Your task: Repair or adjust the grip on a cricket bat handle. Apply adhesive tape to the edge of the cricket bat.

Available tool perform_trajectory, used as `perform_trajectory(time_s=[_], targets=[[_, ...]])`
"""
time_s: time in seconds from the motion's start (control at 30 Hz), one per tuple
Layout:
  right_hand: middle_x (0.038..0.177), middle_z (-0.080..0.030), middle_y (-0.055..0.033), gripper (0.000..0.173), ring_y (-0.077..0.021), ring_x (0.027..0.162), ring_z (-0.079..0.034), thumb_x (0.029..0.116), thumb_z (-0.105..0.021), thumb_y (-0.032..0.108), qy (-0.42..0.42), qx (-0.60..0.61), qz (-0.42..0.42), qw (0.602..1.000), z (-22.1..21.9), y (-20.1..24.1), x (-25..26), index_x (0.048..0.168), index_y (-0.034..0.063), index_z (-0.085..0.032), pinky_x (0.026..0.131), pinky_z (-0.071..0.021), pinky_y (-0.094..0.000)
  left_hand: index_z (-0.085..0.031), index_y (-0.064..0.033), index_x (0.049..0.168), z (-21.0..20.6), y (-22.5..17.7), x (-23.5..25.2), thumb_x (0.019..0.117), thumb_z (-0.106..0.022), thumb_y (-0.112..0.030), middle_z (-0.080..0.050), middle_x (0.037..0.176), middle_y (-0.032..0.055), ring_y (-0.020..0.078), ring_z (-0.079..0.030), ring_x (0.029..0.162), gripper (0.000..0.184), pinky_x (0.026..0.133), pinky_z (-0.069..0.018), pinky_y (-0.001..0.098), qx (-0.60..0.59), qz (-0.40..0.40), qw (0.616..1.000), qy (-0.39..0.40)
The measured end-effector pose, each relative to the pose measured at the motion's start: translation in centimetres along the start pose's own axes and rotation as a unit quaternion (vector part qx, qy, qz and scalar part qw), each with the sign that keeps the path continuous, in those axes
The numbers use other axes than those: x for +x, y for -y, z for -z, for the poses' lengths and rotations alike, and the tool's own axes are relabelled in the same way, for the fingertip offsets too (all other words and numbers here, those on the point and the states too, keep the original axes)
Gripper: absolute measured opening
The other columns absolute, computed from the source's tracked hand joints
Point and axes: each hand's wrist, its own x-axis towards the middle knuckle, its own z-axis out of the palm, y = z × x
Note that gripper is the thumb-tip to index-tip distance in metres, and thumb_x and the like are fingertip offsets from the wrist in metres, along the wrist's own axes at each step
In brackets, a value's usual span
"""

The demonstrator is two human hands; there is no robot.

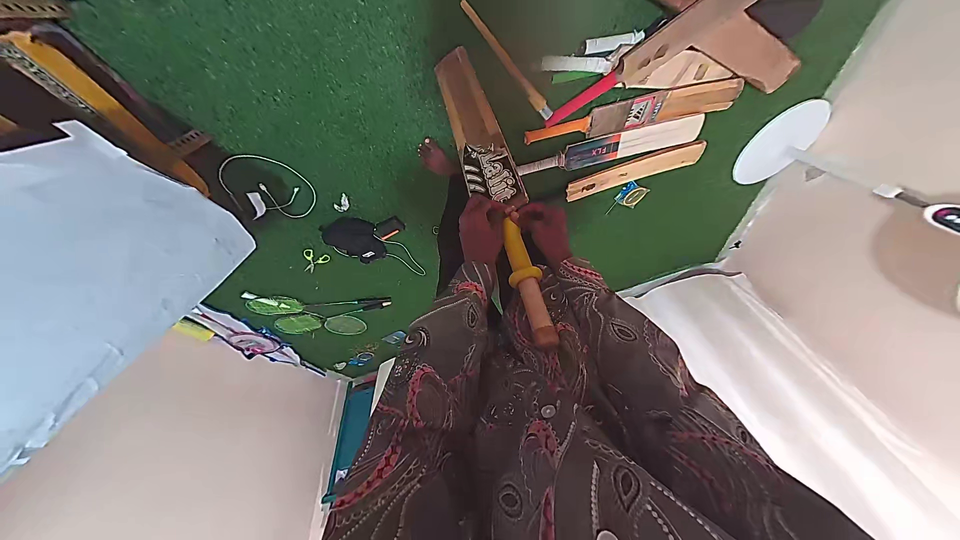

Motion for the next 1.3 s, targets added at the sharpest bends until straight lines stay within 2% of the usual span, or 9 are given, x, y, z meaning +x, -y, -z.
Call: perform_trajectory(time_s=[0.1, 0.23, 0.43, 0.6, 0.77, 0.87, 1.03, 1.17, 1.3], targets=[[0.09, -0.075, -0.0085, 0.024, -0.0157, 0.078, -0.072, 0.0921, -0.078, 0.024, 0.048, 0.002, 0.003, 0.999, 1.5, 0.1, -0.4, 0.103, 0.0031, -0.075, 0.077, -0.0619, -0.0379, -0.076, -0.0052, 0.104, 2.2, 0.5, 0.2, 0.0973, -0.07, -0.025, -0.071, 0.112, 0.0131, 0.0246, -0.067, 0.107, 0.022, 0.098, -0.0533, 0.0457, -0.032, -0.007, 0.999, 0.029], [0.092, -0.074, -0.0113, 0.03, -0.0188, 0.078, -0.072, 0.0943, -0.076, 0.028, 0.063, -0.015, 0.012, 0.998, 2.4, 0.5, -0.1, 0.108, 0.0011, -0.072, 0.076, -0.062, -0.0405, -0.066, -0.0043, 0.127, 4.0, 3.8, -2.6, 0.1071, -0.055, -0.027, -0.071, 0.117, 0.0124, 0.0183, -0.071, 0.098, 0.032, 0.087, -0.0596, 0.0392, -0.191, 0.055, 0.98, 0.007], [0.099, -0.072, -0.0109, 0.029, -0.0183, 0.084, -0.07, 0.103, -0.062, 0.028, 0.016, -0.079, 0.094, 0.992, 4.5, 2.0, 0.3, 0.115, 0.003, -0.07, 0.078, -0.0605, -0.0393, -0.056, -0.003, 0.143, 2.9, 2.6, -6.7, 0.1092, -0.047, -0.014, -0.062, 0.141, 0.0145, 0.0242, -0.067, 0.119, 0.037, 0.103, -0.0562, 0.043, -0.329, 0.138, 0.932, 0.056], [0.125, -0.066, -0.0136, 0.027, -0.0227, 0.112, -0.065, 0.0985, -0.068, 0.021, 0.111, -0.141, 0.158, 0.971, 3.3, 4.9, -2.6, 0.123, 0.0106, -0.074, 0.097, -0.0554, -0.0426, -0.061, -0.0037, 0.139, -1.1, -0.1, -8.6, 0.1091, -0.05, -0.023, -0.069, 0.125, 0.0143, 0.019, -0.068, 0.112, 0.037, 0.098, -0.0547, 0.0403, -0.387, 0.219, 0.894, 0.055], [0.13, -0.064, -0.0154, 0.041, -0.0268, 0.113, -0.065, 0.0935, -0.077, 0.029, 0.112, -0.182, 0.041, 0.976, 3.1, 6.7, -3.7, 0.129, 0.01, -0.071, 0.097, -0.0559, -0.0468, -0.068, -0.0018, 0.128, -2.6, -1.5, -8.5, 0.1064, -0.056, -0.02, -0.074, 0.108, 0.0127, 0.0162, -0.071, 0.096, 0.031, 0.088, -0.0587, 0.0366, -0.458, 0.269, 0.847, -0.009], [0.118, -0.074, -0.0067, 0.036, -0.019, 0.104, -0.072, 0.092, -0.079, 0.031, 0.109, -0.144, 0.017, 0.983, 3.4, 5.1, -3.6, 0.125, 0.0159, -0.074, 0.091, -0.0601, -0.0458, -0.072, -0.0033, 0.122, -2.0, -1.9, -9.1, 0.1041, -0.062, -0.023, -0.075, 0.103, 0.0108, 0.0151, -0.072, 0.091, 0.029, 0.086, -0.0601, 0.0366, -0.416, 0.28, 0.862, -0.066], [0.124, -0.072, -0.0087, 0.038, -0.0182, 0.108, -0.071, 0.0978, -0.07, 0.017, 0.183, 0.01, -0.029, 0.983, 3.0, 3.8, -3.7, 0.135, 0.0096, -0.066, 0.092, -0.0605, -0.0401, -0.079, -0.0063, 0.106, -1.4, 0.6, -8.4, 0.0948, -0.075, -0.02, -0.078, 0.098, 0.0045, 0.012, -0.074, 0.087, 0.018, 0.083, -0.0619, 0.0324, -0.353, 0.181, 0.905, -0.151], [0.131, -0.069, -0.0091, 0.057, -0.02, 0.112, -0.07, 0.0995, -0.065, 0.012, 0.192, 0.05, 0.019, 0.98, 2.7, 3.6, -4.1, 0.154, 0.0179, -0.049, 0.093, -0.0604, -0.0384, -0.076, -0.0088, 0.105, 0.1, 1.3, -7.1, 0.0931, -0.078, -0.023, -0.075, 0.102, 0.0043, 0.0127, -0.071, 0.09, 0.018, 0.083, -0.0599, 0.0343, -0.286, 0.117, 0.944, -0.113], [0.143, -0.062, -0.0045, 0.043, -0.0155, 0.125, -0.063, 0.1053, -0.057, 0.02, 0.211, -0.007, 0.076, 0.975, 3.2, 2.4, -3.6, 0.148, 0.0159, -0.057, 0.105, -0.0541, -0.038, -0.069, 0.0007, 0.113, -0.6, 2.5, -5.8, 0.1, -0.067, -0.017, -0.067, 0.11, 0.0125, 0.0166, -0.066, 0.101, 0.022, 0.091, -0.0568, 0.0343, -0.306, 0.075, 0.948, -0.049]])
